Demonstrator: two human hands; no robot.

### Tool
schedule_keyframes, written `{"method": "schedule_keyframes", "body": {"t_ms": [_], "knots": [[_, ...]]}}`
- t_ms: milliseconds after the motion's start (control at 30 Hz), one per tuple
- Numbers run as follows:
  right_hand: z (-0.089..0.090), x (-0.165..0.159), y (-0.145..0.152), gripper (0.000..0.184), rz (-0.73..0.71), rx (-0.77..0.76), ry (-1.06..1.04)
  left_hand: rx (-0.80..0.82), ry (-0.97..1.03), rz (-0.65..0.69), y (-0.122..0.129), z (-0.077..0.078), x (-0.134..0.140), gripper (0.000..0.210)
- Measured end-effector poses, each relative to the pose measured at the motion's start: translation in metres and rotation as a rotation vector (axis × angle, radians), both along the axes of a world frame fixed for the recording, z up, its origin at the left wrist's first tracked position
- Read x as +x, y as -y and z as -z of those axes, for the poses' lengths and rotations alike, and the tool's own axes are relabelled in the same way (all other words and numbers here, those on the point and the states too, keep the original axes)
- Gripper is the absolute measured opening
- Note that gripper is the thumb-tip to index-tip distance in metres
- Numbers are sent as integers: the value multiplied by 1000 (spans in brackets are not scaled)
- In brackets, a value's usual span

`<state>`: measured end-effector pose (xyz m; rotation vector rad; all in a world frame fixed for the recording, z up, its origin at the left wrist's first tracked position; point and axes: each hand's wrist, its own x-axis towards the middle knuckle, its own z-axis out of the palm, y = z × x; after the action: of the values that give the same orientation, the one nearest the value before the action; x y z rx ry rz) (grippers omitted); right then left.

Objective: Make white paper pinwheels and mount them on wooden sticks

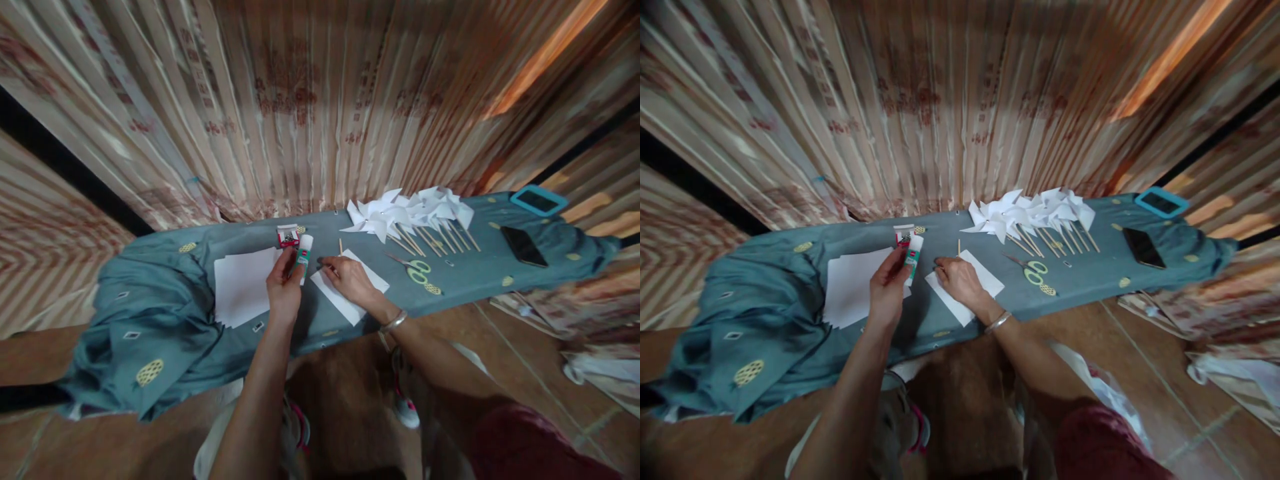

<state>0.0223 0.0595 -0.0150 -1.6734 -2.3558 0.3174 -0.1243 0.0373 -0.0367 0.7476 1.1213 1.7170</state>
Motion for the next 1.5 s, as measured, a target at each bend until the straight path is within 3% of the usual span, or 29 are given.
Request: {"method": "schedule_keyframes", "body": {"t_ms": [100, 233, 400, 633, 867, 933, 1000, 1100, 1167, 1333, 1500], "knots": [[-4, 18, -3, 31, 112, 39, 49, 9, 260, 0, -2, -7, 2, 29], [7, 46, -3, 34, 220, -15, 91, -47, 377, 41, -2, -12, 3, 27], [14, 49, -6, 36, 183, -127, 181, -82, 361, 64, 0, -21, 11, 31], [4, 59, -29, 29, 125, -115, 221, -208, 495, 100, -4, -34, 43, 9], [0, 95, -43, 24, 124, -77, 228, -326, 561, 102, -14, -30, 64, 21], [0, 98, -37, 27, 92, -36, 152, -340, 556, 138, -17, -25, 68, 20], [3, 95, -26, 25, 73, -8, -173, -324, 519, 180, -18, -18, 73, 13], [13, 83, -9, 29, -2, -216, -746, -231, 432, 234, -19, -9, 82, 11], [20, 72, -3, 32, -50, -350, -948, -214, 417, 305, -19, -4, 87, 19], [31, 59, -6, 31, -14, -542, -1126, -171, 414, 349, -20, -1, 87, 33], [26, 75, -19, 35, 18, -672, -1251, -195, 352, 287, -16, -5, 71, 42]]}}
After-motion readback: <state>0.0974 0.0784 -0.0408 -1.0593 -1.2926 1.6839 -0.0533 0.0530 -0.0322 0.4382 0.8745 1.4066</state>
